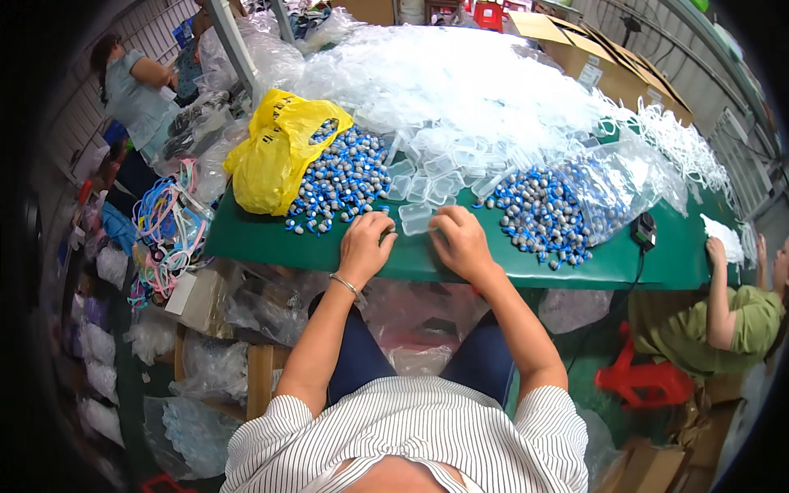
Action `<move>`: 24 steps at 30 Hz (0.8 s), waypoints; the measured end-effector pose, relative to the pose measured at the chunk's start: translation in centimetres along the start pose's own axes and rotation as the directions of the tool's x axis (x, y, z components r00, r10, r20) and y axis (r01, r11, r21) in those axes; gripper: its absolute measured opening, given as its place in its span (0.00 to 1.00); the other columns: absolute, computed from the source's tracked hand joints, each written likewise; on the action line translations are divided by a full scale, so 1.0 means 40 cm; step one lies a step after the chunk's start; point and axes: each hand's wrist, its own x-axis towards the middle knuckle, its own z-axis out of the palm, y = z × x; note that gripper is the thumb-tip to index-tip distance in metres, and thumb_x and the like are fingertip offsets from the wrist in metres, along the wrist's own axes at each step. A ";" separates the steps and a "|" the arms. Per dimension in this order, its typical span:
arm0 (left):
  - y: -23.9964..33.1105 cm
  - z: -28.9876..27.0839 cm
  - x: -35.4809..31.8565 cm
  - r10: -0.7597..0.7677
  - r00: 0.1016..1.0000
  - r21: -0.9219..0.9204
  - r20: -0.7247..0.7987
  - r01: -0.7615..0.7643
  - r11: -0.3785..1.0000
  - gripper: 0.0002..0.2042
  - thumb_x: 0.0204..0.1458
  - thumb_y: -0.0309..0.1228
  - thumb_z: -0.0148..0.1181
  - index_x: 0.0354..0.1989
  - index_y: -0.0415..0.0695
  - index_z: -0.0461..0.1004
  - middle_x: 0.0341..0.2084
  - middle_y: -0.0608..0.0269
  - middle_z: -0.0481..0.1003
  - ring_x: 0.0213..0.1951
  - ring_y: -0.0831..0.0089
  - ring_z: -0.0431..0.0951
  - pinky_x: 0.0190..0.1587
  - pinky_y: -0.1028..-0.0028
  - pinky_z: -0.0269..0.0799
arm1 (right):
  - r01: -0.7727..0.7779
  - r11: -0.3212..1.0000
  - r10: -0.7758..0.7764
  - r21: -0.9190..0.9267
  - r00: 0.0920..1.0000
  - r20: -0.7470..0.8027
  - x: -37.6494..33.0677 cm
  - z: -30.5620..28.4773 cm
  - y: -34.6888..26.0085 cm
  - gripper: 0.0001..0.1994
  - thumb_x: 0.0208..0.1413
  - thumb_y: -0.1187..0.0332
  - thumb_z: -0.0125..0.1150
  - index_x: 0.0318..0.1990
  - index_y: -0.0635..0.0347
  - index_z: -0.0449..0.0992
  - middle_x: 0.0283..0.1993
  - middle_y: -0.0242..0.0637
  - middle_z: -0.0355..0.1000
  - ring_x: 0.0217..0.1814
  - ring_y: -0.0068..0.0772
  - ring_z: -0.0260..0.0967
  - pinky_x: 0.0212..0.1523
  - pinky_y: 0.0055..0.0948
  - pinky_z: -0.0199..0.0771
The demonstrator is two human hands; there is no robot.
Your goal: The person sorts small blue and silver electrical components by hand, packaging them into plastic boxes.
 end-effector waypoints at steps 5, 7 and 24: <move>-0.025 0.017 -0.005 -0.035 0.998 -0.001 0.046 0.035 0.999 0.06 0.46 0.27 0.61 0.34 0.43 0.76 0.34 0.60 0.76 0.39 0.58 0.72 0.43 0.63 0.68 | 0.082 0.989 -0.063 -0.126 0.986 0.152 -0.054 -0.023 -0.014 0.09 0.42 0.73 0.63 0.33 0.56 0.72 0.40 0.36 0.70 0.43 0.40 0.67 0.41 0.37 0.63; -0.002 0.030 0.000 -0.085 0.996 -0.045 -0.035 0.083 0.996 0.04 0.46 0.25 0.62 0.30 0.43 0.75 0.32 0.60 0.76 0.36 0.58 0.73 0.40 0.64 0.69 | 0.073 0.990 -0.055 -0.120 0.988 0.147 -0.064 -0.037 -0.006 0.07 0.44 0.72 0.63 0.32 0.55 0.72 0.37 0.35 0.70 0.41 0.39 0.67 0.42 0.37 0.62; 0.000 0.037 -0.023 -0.174 0.979 -0.182 -0.106 0.152 0.971 0.04 0.46 0.27 0.61 0.31 0.45 0.77 0.32 0.60 0.76 0.37 0.58 0.74 0.40 0.64 0.70 | -0.192 0.760 0.145 -0.621 0.981 -0.126 -0.009 -0.052 0.089 0.05 0.46 0.72 0.61 0.33 0.53 0.74 0.32 0.33 0.72 0.38 0.37 0.68 0.43 0.40 0.57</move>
